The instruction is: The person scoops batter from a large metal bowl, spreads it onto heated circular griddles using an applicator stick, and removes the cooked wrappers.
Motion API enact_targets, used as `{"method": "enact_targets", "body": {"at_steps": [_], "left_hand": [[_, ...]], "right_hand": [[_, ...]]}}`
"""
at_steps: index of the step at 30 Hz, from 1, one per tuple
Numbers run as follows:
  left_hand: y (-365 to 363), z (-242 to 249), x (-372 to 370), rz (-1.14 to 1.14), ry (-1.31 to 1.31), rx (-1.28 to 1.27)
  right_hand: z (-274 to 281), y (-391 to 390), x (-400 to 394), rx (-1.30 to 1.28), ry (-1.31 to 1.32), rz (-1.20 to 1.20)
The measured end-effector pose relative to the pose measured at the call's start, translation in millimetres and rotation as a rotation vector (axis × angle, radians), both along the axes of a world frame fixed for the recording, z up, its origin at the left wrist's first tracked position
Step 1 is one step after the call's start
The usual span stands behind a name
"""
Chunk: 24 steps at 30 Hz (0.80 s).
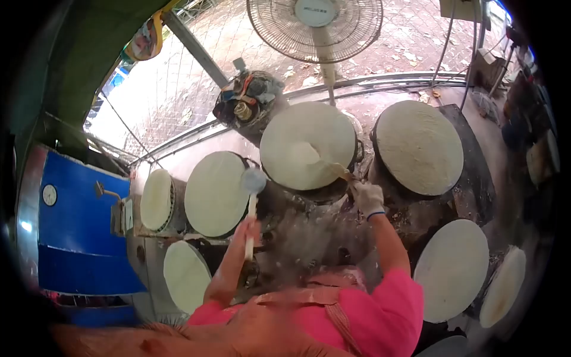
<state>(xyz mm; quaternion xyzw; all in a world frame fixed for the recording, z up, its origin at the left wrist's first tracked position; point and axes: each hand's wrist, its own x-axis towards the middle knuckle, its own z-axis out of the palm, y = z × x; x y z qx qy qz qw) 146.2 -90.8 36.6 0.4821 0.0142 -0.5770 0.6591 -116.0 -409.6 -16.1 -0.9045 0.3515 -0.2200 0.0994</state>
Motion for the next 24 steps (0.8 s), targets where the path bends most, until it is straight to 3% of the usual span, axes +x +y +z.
{"method": "enact_targets", "body": {"at_steps": [1, 3, 4, 7, 8, 9, 10, 11, 12, 14, 15, 18, 19, 21, 24], "left_hand": [[-27.0, 24.8, -1.7, -0.007, 0.008, 0.056], [-59.8, 28.3, -5.0, 0.116, -0.037, -0.006], [-71.0, 12.5, 1.3, 0.131, -0.043, 0.030], [-122.5, -10.9, -8.3, 0.135, -0.207, 0.119], [-151.1, -38.3, -20.7, 0.110, -0.172, 0.123], [-158.4, -34.8, -34.3, 0.162, -0.058, 0.088], [-155.0, -48.6, -31.1, 0.040, 0.161, -0.044], [-133.7, 7.2, -58.5, 0.146, -0.227, -0.102], [-99.9, 9.0, -48.0, 0.049, -0.029, -0.125], [-37.9, 23.0, -48.6, 0.004, 0.061, -0.064], [-12.7, 34.7, -58.1, 0.041, -0.055, 0.029], [25.4, 15.7, -62.4, 0.030, 0.220, 0.066], [28.1, 8.8, -58.2, 0.041, 0.535, -0.055], [36.7, 9.6, -62.0, 0.088, 0.863, -0.180], [59.7, 32.0, -81.5, 0.172, 0.894, -0.270]], "right_hand": [[-9.7, -1.2, -8.0, -0.044, 0.031, -0.043], [-33.3, -13.7, -26.5, -0.144, 0.090, -0.118], [6.2, 3.8, -26.3, -0.023, -0.035, -0.295], [-29.3, 37.7, -24.1, 0.147, 0.357, -0.279], [-41.6, 61.2, -17.6, 0.127, 0.164, -0.199], [-38.0, 93.2, 0.2, 0.128, -0.041, -0.131], [-30.0, 104.0, 4.4, 0.164, -0.042, -0.137], [-21.2, 107.4, 9.1, 0.203, -0.048, -0.143], [-7.2, 114.5, 3.5, 0.183, -0.093, -0.129], [0.1, 119.1, -20.6, 0.085, -0.073, -0.035], [-0.4, 124.1, -25.6, 0.030, -0.059, 0.012], [1.4, 142.0, -26.5, -0.002, 0.092, 0.047], [2.2, 146.9, -25.7, -0.042, 0.041, 0.049], [6.8, 157.7, -21.0, -0.119, -0.090, 0.080], [-8.8, 152.2, -22.0, 0.144, -0.095, 0.156]]}}
